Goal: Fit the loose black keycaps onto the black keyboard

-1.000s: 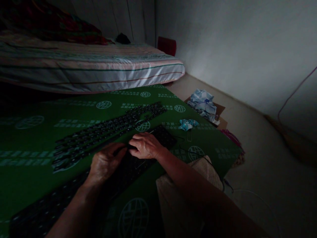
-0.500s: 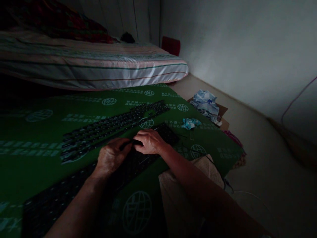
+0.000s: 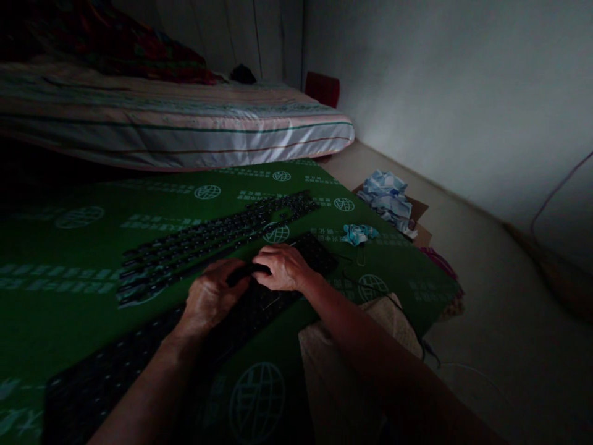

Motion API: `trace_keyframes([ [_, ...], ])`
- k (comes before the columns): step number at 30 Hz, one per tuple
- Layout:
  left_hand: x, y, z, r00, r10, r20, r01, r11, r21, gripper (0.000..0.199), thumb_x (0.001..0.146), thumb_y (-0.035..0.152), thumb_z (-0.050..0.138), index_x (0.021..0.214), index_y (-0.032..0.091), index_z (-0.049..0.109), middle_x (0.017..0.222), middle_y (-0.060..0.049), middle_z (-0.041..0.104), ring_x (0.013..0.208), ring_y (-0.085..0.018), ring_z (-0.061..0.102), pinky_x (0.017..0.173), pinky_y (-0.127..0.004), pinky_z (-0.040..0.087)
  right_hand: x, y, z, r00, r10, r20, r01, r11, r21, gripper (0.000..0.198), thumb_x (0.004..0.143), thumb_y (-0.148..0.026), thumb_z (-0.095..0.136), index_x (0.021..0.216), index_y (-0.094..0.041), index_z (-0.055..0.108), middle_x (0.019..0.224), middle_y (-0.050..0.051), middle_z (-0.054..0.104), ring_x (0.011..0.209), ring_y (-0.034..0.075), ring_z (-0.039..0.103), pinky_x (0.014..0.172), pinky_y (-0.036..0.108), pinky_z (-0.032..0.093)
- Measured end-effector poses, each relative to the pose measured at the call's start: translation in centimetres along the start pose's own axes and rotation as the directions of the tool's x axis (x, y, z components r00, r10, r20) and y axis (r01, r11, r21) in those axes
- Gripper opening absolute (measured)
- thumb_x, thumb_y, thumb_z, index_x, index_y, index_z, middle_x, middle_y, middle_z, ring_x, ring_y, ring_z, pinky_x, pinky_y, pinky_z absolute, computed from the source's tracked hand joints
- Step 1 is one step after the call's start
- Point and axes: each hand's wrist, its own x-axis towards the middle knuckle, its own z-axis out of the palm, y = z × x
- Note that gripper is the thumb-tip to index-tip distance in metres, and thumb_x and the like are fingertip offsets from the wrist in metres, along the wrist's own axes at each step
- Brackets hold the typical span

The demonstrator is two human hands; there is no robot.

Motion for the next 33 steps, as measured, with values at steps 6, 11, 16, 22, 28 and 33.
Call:
trace_keyframes([
  [6,-0.2,-0.1,0.3,1.0,-0.014,0.023,0.012,0.999,0.047,0.039,0.077,0.041,0.045,0.101,0.017,0.063,0.107,-0.009,0.066,0.099,-0.025,0.062,0.088,-0.034,0.048,0.0,-0.2,0.1,1.0,0.011,0.003,-0.011,1.0,0.013,0.013,0.085,-0.03,0.053,0.087,-0.02,0.061,0.088,0.002,0.063,0.087,0.016,0.056,0.079,0.028,0.041],
  [11,-0.6,-0.1,0.2,0.998,-0.031,0.047,0.027,0.996,0.083,0.035,0.078,0.038,0.047,0.102,0.019,0.063,0.105,-0.007,0.067,0.096,-0.023,0.063,0.084,-0.033,0.049,-0.1,-0.5,0.4,1.0,0.028,-0.001,-0.027,0.999,0.041,0.011,0.083,-0.029,0.057,0.088,-0.021,0.062,0.089,0.002,0.064,0.089,0.017,0.056,0.081,0.029,0.042],
  [16,-1.1,-0.2,0.2,0.999,-0.022,0.035,0.019,0.996,0.084,0.028,0.079,0.032,0.049,0.101,0.021,0.063,0.103,-0.005,0.068,0.094,-0.021,0.063,0.082,-0.03,0.049,-0.4,-0.8,0.7,0.999,0.036,-0.003,-0.036,0.997,0.073,0.012,0.082,-0.026,0.057,0.091,-0.02,0.063,0.09,0.003,0.064,0.089,0.017,0.057,0.081,0.029,0.043],
  [22,-1.5,-0.4,0.6,1.0,0.002,0.013,-0.003,0.998,0.07,0.026,0.081,0.028,0.052,0.104,0.022,0.062,0.103,-0.003,0.067,0.095,-0.018,0.062,0.083,-0.028,0.049,-0.5,-0.9,1.0,0.999,0.037,-0.035,-0.033,0.992,0.12,0.013,0.081,-0.023,0.057,0.092,-0.02,0.064,0.097,0.004,0.065,0.093,0.018,0.058,0.085,0.03,0.044],
  [28,-1.7,0.0,0.3,1.0,-0.002,0.024,0.0,0.997,0.078,0.019,0.082,0.024,0.052,0.098,0.021,0.062,0.1,-0.004,0.066,0.093,-0.019,0.062,0.08,-0.029,0.049,-0.4,-1.0,1.0,0.997,0.07,-0.025,-0.064,0.982,0.18,0.012,0.079,-0.021,0.059,0.09,-0.021,0.064,0.096,0.004,0.066,0.09,0.017,0.059,0.083,0.029,0.045],
  [33,-1.9,0.4,0.0,0.998,-0.015,0.057,0.011,0.998,0.056,0.018,0.082,0.021,0.052,0.097,0.02,0.062,0.101,-0.006,0.066,0.094,-0.021,0.062,0.081,-0.032,0.049,-0.1,-1.1,0.7,0.997,0.076,0.002,-0.074,0.97,0.232,0.011,0.079,-0.018,0.059,0.088,-0.021,0.064,0.09,0.003,0.066,0.087,0.016,0.059,0.08,0.028,0.046],
])
